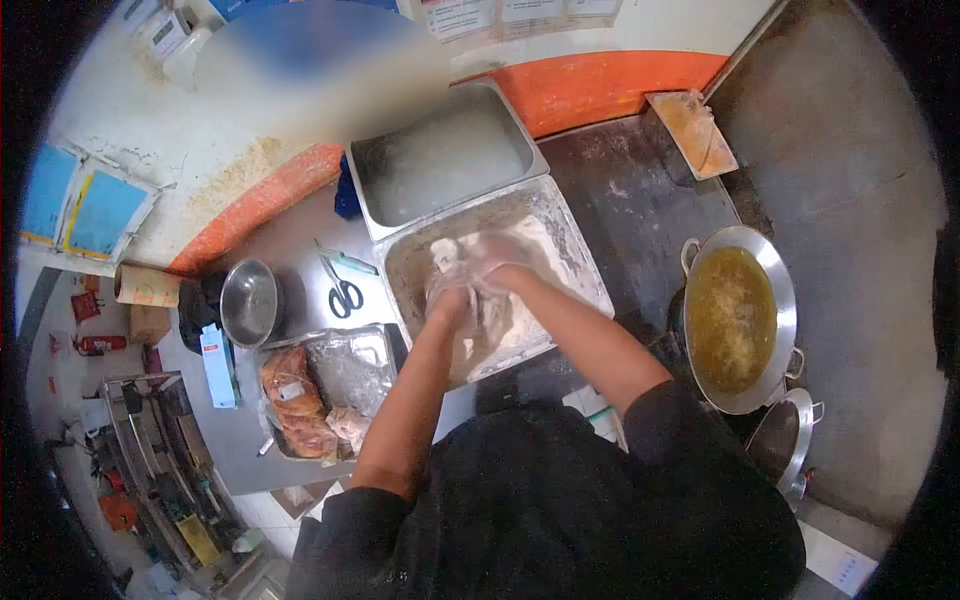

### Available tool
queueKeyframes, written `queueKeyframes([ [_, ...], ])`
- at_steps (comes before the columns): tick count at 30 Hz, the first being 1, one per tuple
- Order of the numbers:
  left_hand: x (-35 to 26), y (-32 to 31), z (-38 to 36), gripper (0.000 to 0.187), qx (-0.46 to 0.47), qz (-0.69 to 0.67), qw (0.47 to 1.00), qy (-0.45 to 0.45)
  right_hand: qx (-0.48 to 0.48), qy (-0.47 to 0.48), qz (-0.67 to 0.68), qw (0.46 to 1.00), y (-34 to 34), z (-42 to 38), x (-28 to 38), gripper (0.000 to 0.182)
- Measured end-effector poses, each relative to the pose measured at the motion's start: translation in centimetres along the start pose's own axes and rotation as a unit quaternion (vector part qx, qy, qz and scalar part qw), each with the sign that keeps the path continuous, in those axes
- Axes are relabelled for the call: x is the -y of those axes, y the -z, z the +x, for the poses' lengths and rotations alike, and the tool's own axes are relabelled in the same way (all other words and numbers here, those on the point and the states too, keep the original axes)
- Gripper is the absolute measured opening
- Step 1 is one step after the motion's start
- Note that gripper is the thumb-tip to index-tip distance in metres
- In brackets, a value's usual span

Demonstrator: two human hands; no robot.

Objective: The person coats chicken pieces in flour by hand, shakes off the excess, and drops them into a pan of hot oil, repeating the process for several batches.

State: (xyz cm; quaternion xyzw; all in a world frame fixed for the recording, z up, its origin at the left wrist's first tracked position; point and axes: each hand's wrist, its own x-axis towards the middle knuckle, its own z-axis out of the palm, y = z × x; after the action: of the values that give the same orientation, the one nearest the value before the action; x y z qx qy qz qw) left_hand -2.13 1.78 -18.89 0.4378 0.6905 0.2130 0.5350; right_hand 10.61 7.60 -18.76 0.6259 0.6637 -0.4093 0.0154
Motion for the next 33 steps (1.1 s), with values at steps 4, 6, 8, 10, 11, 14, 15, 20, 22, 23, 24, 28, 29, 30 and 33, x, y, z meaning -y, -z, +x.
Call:
queueKeyframes([
  [4,3.1,-0.5,2.1,0.040,0.035,-0.247,0.968,0.010,-0.096,0.046,0.083,0.991,-5.3,1.7,-3.3,0.057],
  [6,3.0,0.0,0.6,0.052,0.058,-0.317,0.946,0.030,-0.082,0.106,0.142,0.981,-5.7,1.8,-5.5,0.059],
  [8,3.6,0.7,-0.8,0.045,0.041,-0.267,0.962,-0.051,-0.036,0.177,0.133,0.975,-2.9,-0.7,-6.8,0.056],
  [10,3.4,1.5,-2.4,0.046,0.055,-0.313,0.947,-0.037,-0.098,0.201,0.057,0.973,-0.1,-4.7,-7.8,0.041],
  [11,4.2,1.9,-2.7,0.044,0.059,-0.185,0.972,-0.132,-0.115,0.146,0.031,0.982,1.1,-5.9,-7.4,0.036],
  [14,9.2,3.3,-1.8,0.032,-0.014,0.386,0.822,-0.419,-0.057,-0.131,0.012,0.990,3.3,-8.4,-6.0,0.033],
  [15,9.0,3.2,-2.0,0.031,0.018,0.357,0.858,-0.368,-0.007,-0.094,0.003,0.996,2.6,-8.6,-6.1,0.036],
  [20,2.9,0.9,-3.6,0.025,0.162,0.178,0.966,-0.091,0.116,0.031,0.042,0.992,-6.1,-6.2,-6.1,0.036],
  [22,3.1,1.0,-1.7,0.026,0.194,0.144,0.969,-0.046,0.083,-0.006,0.296,0.952,-10.8,-3.6,-8.5,0.033],
  [23,3.6,1.2,-0.7,0.027,0.200,0.143,0.968,-0.044,0.068,-0.036,0.494,0.866,-12.6,-2.4,-9.7,0.031],
  [24,4.2,1.4,0.2,0.027,0.198,0.150,0.967,-0.051,0.066,-0.054,0.616,0.783,-13.2,-1.9,-10.2,0.029],
  [28,5.5,2.3,0.9,0.030,0.089,0.265,0.937,-0.208,0.037,-0.064,0.695,0.715,-3.6,-9.7,-1.5,0.027],
  [29,5.6,2.6,0.8,0.030,0.060,0.279,0.922,-0.263,0.003,-0.056,0.680,0.731,-2.1,-11.4,-0.7,0.029],
  [30,5.6,2.8,0.5,0.031,0.031,0.292,0.904,-0.312,-0.044,-0.074,0.618,0.781,-0.8,-12.6,-0.1,0.029],
  [33,-0.9,3.0,-5.1,0.030,0.058,-0.407,0.911,-0.033,-0.138,-0.053,0.331,0.932,2.4,-11.6,0.6,0.034],
])
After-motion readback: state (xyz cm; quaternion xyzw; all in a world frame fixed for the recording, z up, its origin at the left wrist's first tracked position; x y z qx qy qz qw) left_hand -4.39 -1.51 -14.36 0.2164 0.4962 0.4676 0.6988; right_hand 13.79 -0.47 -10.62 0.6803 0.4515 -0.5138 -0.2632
